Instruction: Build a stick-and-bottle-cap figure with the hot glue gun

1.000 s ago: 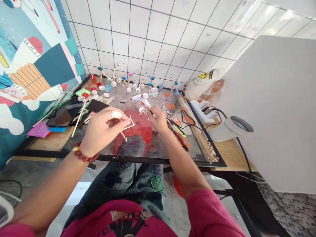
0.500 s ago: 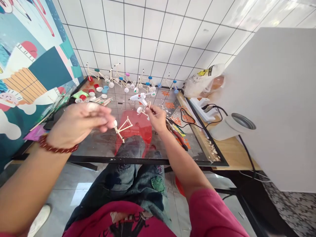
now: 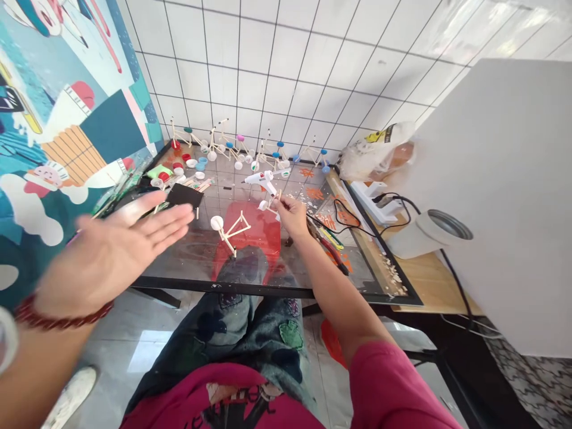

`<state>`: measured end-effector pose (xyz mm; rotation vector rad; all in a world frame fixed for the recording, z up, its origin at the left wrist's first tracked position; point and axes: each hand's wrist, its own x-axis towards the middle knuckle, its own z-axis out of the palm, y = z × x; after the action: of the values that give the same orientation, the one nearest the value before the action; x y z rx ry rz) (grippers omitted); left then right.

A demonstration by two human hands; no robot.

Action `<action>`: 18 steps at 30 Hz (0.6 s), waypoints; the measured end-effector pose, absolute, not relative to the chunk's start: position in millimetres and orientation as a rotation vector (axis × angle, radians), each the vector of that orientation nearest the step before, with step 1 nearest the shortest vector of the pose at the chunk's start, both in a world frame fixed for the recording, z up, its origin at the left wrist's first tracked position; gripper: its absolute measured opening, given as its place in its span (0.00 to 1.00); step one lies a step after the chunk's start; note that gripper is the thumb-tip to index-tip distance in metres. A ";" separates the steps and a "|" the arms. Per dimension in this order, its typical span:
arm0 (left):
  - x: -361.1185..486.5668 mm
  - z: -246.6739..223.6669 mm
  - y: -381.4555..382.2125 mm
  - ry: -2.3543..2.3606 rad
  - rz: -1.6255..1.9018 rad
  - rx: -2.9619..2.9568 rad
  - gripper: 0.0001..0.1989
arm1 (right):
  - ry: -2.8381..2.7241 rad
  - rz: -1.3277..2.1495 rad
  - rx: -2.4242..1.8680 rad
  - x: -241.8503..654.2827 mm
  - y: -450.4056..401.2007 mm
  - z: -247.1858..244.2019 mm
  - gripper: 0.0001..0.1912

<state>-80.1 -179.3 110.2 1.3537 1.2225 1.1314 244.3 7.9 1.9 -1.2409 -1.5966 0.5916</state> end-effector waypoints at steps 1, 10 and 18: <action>-67.1 115.4 -160.5 1.022 1.216 1.254 0.39 | -1.596 0.604 -1.250 243.4 7.6 1.6 0.16; -8.1 99.2 -6.4 0.784 1.162 1.103 0.27 | -1.538 0.701 -1.197 239.2 6.7 3.3 0.16; 31.4 102.2 55.7 0.620 0.982 1.174 0.31 | -1.575 0.694 -1.065 224.2 12.3 40.1 0.17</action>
<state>31.4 55.7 102.2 1.1740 0.6199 0.9822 224.2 12.3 40.1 -1.0654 -1.5754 0.6943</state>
